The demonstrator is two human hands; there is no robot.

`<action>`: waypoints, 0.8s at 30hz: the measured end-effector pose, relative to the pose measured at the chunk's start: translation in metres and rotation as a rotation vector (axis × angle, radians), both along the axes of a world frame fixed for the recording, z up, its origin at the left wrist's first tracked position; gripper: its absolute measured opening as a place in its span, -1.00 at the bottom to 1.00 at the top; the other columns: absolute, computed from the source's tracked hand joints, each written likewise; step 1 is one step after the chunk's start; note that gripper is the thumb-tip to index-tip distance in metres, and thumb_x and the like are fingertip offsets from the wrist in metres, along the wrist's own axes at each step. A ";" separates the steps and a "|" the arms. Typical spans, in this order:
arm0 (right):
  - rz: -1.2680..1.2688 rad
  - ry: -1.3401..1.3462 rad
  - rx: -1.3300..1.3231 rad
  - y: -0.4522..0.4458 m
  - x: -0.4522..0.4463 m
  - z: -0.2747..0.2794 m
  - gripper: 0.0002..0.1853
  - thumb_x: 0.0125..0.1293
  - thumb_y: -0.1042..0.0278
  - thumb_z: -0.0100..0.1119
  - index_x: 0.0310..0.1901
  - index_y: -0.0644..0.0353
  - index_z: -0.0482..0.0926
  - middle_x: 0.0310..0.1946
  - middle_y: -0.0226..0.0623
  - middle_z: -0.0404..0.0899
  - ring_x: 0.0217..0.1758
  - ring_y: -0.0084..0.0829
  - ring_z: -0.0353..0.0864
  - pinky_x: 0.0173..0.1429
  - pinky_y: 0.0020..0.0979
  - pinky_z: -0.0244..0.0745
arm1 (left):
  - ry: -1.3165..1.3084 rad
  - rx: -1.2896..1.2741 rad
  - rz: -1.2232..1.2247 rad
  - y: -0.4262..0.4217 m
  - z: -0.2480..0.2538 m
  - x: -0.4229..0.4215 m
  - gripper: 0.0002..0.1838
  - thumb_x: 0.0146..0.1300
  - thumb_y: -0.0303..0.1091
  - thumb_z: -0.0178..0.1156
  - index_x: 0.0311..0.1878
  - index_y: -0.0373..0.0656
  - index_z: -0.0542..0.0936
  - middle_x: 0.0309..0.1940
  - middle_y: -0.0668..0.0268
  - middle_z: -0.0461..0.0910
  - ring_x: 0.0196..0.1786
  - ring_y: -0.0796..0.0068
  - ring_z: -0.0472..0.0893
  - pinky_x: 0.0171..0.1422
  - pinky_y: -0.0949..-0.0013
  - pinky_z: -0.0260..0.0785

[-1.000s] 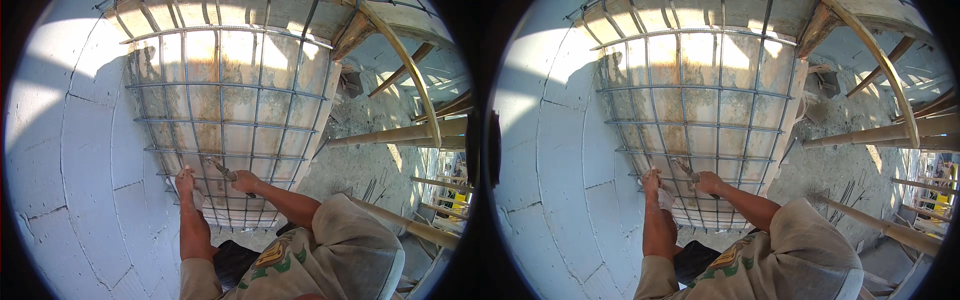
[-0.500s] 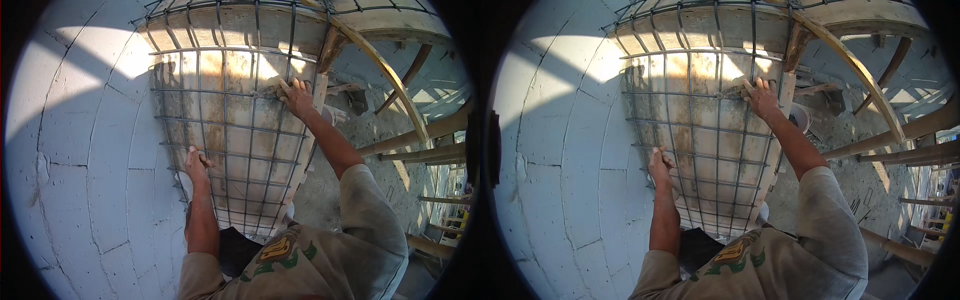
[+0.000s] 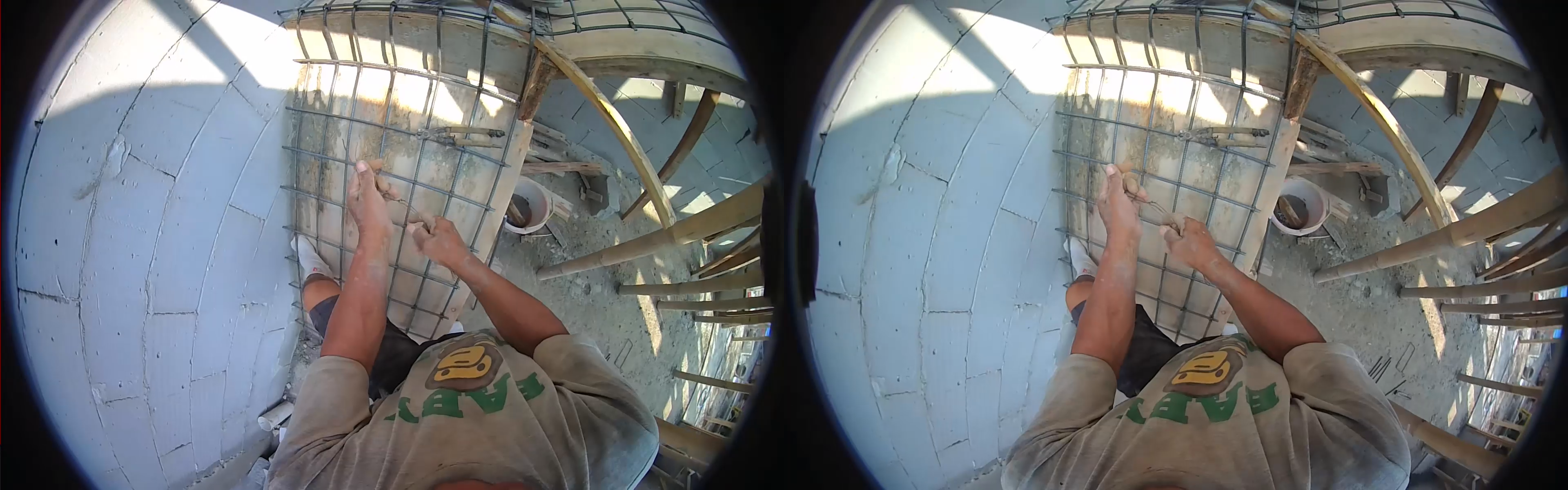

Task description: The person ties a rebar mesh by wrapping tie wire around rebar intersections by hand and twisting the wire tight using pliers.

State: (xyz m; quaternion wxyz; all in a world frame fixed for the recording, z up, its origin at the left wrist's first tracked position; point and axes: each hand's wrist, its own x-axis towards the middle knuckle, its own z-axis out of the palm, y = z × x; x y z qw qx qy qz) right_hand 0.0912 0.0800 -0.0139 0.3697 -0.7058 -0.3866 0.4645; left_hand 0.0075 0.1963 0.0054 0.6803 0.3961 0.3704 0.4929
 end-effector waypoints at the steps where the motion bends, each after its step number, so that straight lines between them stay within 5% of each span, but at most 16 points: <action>1: 0.000 -0.091 0.130 -0.010 0.007 -0.002 -0.59 0.28 0.08 0.05 0.01 0.21 0.49 -0.25 -0.01 0.61 -0.11 -0.09 0.60 -0.03 -0.21 0.43 | -0.014 0.018 -0.012 -0.004 0.007 0.002 -0.55 0.41 0.01 -0.09 -0.15 -0.24 0.52 -0.62 0.47 0.32 -0.61 0.63 0.40 -0.46 0.52 0.35; 3: -0.003 -0.264 0.378 -0.036 0.029 -0.016 -0.65 0.29 0.12 0.06 -0.04 0.19 0.51 -0.36 -0.05 0.63 -0.20 -0.09 0.62 -0.13 -0.20 0.45 | -0.039 -0.008 -0.056 -0.014 0.016 0.004 -0.56 0.41 0.01 -0.09 -0.15 -0.24 0.51 -0.60 0.47 0.33 -0.59 0.62 0.41 -0.44 0.51 0.37; 6: 0.032 -0.428 0.375 -0.072 0.052 0.030 -0.68 0.32 0.13 0.04 -0.05 0.17 0.53 -0.33 -0.05 0.61 -0.18 -0.06 0.59 -0.12 -0.19 0.44 | -0.088 -0.049 -0.105 -0.034 0.029 0.016 -0.58 0.41 -0.02 -0.07 -0.14 -0.24 0.51 -0.59 0.46 0.33 -0.56 0.61 0.43 -0.40 0.47 0.40; 10: -0.075 -0.558 0.434 -0.106 0.078 0.024 -0.66 0.33 0.09 0.01 -0.01 0.12 0.53 -0.26 -0.03 0.60 -0.17 -0.02 0.56 -0.10 -0.15 0.44 | -0.090 -0.035 -0.246 -0.062 0.041 0.038 -0.58 0.41 -0.04 -0.06 -0.14 -0.27 0.50 -0.58 0.44 0.32 -0.50 0.58 0.44 -0.31 0.43 0.42; 14: -0.132 -0.644 0.350 -0.142 0.089 -0.036 -0.63 0.36 -0.01 -0.05 -0.03 0.08 0.55 -0.27 -0.03 0.58 -0.18 0.00 0.56 -0.11 -0.10 0.46 | -0.077 -0.009 -0.354 -0.082 0.039 0.062 -0.58 0.42 -0.07 -0.08 -0.15 -0.31 0.48 -0.61 0.49 0.21 -0.56 0.62 0.28 -0.32 0.43 0.39; 16: -0.136 -0.673 0.297 -0.163 0.078 -0.046 -0.73 0.27 0.13 0.04 -0.18 0.15 0.55 -0.31 0.00 0.58 -0.19 0.03 0.57 -0.10 -0.07 0.47 | -0.048 -0.030 -0.386 -0.100 0.033 0.074 -0.60 0.43 -0.06 -0.09 -0.22 -0.25 0.47 -0.66 0.57 0.04 -0.62 0.72 0.11 -0.50 0.50 0.14; 17: -0.036 -0.641 0.097 -0.169 0.077 -0.058 -0.60 0.35 -0.03 -0.08 0.08 -0.04 0.51 -0.22 -0.03 0.58 -0.14 0.05 0.55 -0.08 -0.04 0.46 | -0.046 -0.052 -0.422 -0.112 0.034 0.082 -0.62 0.43 -0.06 -0.09 -0.22 -0.23 0.47 -0.66 0.58 0.03 -0.62 0.75 0.10 -0.56 0.53 0.00; 18: -0.040 -0.646 0.058 -0.178 0.073 -0.055 -0.58 0.32 -0.06 -0.04 -0.06 0.12 0.54 -0.29 0.00 0.58 -0.17 0.07 0.56 -0.12 -0.03 0.48 | 0.018 -0.098 -0.475 -0.112 0.018 0.091 -0.61 0.41 -0.02 -0.08 -0.22 -0.20 0.47 -0.65 0.57 0.06 -0.63 0.75 0.08 -0.60 0.56 -0.05; 19: -0.068 -0.599 0.120 -0.182 0.070 -0.066 -0.72 0.22 0.18 0.05 -0.24 0.25 0.55 -0.29 0.02 0.59 -0.15 0.02 0.58 -0.10 -0.04 0.48 | 0.078 -0.117 -0.484 -0.131 0.020 0.101 -0.61 0.40 0.00 -0.08 -0.21 -0.18 0.46 -0.63 0.56 0.07 -0.64 0.74 0.08 -0.61 0.58 -0.07; 21: 0.003 -0.602 0.005 -0.193 0.064 -0.064 -0.64 0.26 0.06 0.03 -0.26 0.26 0.52 -0.33 0.05 0.57 -0.20 0.09 0.56 -0.13 -0.02 0.47 | 0.182 -0.120 -0.497 -0.151 0.018 0.114 -0.61 0.37 0.03 -0.07 -0.21 -0.15 0.46 -0.62 0.55 0.09 -0.65 0.74 0.07 -0.63 0.58 -0.10; 24: 0.164 -0.551 0.044 -0.211 0.060 -0.056 -0.72 0.18 0.18 0.05 -0.22 0.24 0.52 -0.33 0.04 0.58 -0.20 0.07 0.58 -0.15 -0.04 0.48 | 0.291 -0.105 -0.550 -0.159 0.001 0.118 -0.60 0.34 0.07 -0.05 -0.21 -0.11 0.45 -0.61 0.55 0.10 -0.66 0.73 0.06 -0.64 0.57 -0.10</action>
